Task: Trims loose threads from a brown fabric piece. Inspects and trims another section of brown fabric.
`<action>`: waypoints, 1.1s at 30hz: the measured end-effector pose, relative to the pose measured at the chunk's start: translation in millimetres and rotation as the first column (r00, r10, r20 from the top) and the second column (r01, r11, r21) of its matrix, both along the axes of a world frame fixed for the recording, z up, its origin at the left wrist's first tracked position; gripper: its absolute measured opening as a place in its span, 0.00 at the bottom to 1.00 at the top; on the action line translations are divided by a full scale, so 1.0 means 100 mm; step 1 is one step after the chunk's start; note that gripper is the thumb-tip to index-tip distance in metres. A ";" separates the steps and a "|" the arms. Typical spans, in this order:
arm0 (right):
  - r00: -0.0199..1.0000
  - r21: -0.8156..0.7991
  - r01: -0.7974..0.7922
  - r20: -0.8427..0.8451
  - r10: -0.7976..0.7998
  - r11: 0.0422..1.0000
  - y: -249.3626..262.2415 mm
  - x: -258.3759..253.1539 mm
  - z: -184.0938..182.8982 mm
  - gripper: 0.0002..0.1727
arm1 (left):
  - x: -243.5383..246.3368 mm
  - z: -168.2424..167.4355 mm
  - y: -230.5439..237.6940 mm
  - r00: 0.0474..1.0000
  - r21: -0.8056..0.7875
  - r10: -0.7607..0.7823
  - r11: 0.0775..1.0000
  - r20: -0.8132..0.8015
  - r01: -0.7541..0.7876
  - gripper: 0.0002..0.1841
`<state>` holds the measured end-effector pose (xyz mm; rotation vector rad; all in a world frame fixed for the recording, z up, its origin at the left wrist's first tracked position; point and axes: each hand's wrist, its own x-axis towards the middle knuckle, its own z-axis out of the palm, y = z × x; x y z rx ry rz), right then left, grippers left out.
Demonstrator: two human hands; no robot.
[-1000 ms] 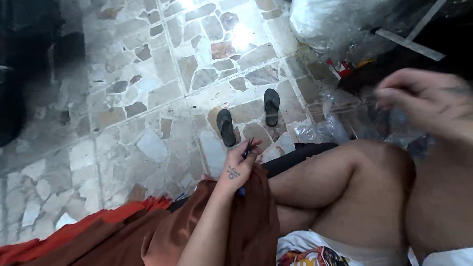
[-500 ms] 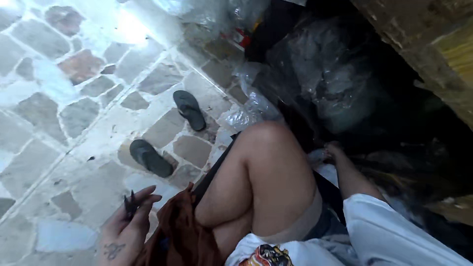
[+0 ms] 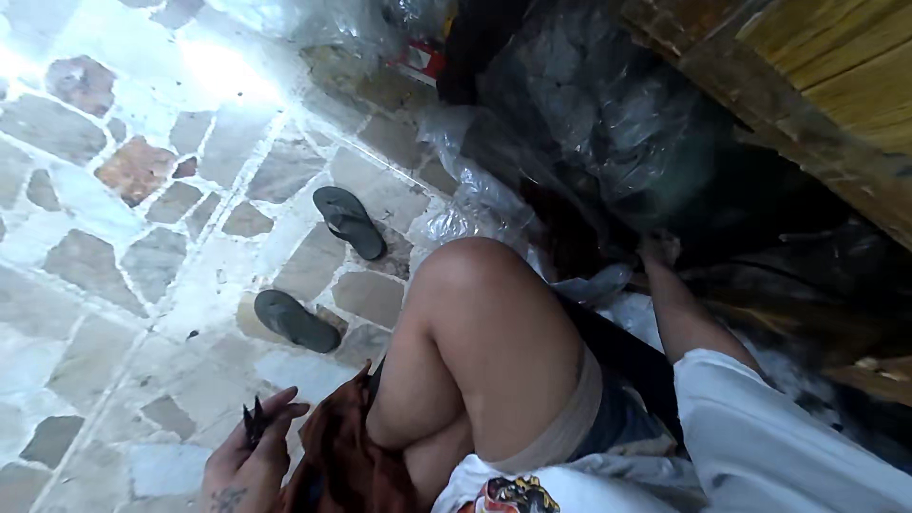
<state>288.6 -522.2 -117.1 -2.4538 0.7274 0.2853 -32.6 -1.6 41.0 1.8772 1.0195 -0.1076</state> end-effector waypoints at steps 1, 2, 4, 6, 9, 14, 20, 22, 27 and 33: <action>0.999 0.103 -0.054 0.014 0.053 0.993 -0.09 -0.01 -0.35 0.21 | 0.00 0.00 0.00 1.000 0.002 0.000 1.000 0.000 0.000 0.17; 0.987 0.228 -0.083 -0.119 0.112 0.970 -0.08 0.03 -0.48 0.21 | 0.01 0.00 -0.01 1.000 -0.002 -0.004 1.000 -0.004 0.004 0.17; 0.900 0.358 -0.108 -0.362 0.244 0.928 0.11 0.06 -0.55 0.21 | 0.04 0.00 -0.03 1.000 -0.007 -0.017 1.000 -0.012 0.017 0.17; 0.824 0.375 -0.135 -0.472 0.314 0.917 0.25 -0.07 -0.66 0.19 | 0.06 0.02 -0.05 0.999 0.005 -0.029 1.000 -0.021 0.029 0.17; 0.789 0.370 -0.051 -0.555 0.265 0.928 0.28 -0.28 -0.78 0.25 | 0.05 0.04 -0.07 0.999 0.029 -0.039 0.999 -0.028 0.040 0.17; 0.858 0.415 0.344 -0.503 -0.103 0.842 0.17 -0.30 -0.71 0.35 | 0.00 0.00 -0.05 0.999 0.033 -0.024 0.999 -0.033 0.025 0.16; 0.770 0.253 -0.134 -0.582 0.261 0.958 0.03 -0.24 -0.59 0.40 | 0.03 -0.01 -0.01 0.998 0.048 -0.055 0.997 -0.040 0.057 0.17; 0.679 0.216 -0.275 -0.646 0.349 0.937 0.02 -0.31 -0.70 0.42 | 0.02 -0.02 -0.01 0.997 0.044 -0.055 0.997 -0.052 0.057 0.17; 0.631 0.223 -0.327 -0.672 0.388 0.918 0.16 -0.25 -0.78 0.20 | -0.03 -0.03 -0.03 0.996 0.047 -0.034 0.998 -0.077 0.038 0.17; 0.834 0.132 -0.210 -0.493 0.248 0.969 0.20 0.10 -0.88 0.29 | 0.00 -0.04 -0.01 0.995 0.035 -0.021 0.999 -0.102 0.024 0.17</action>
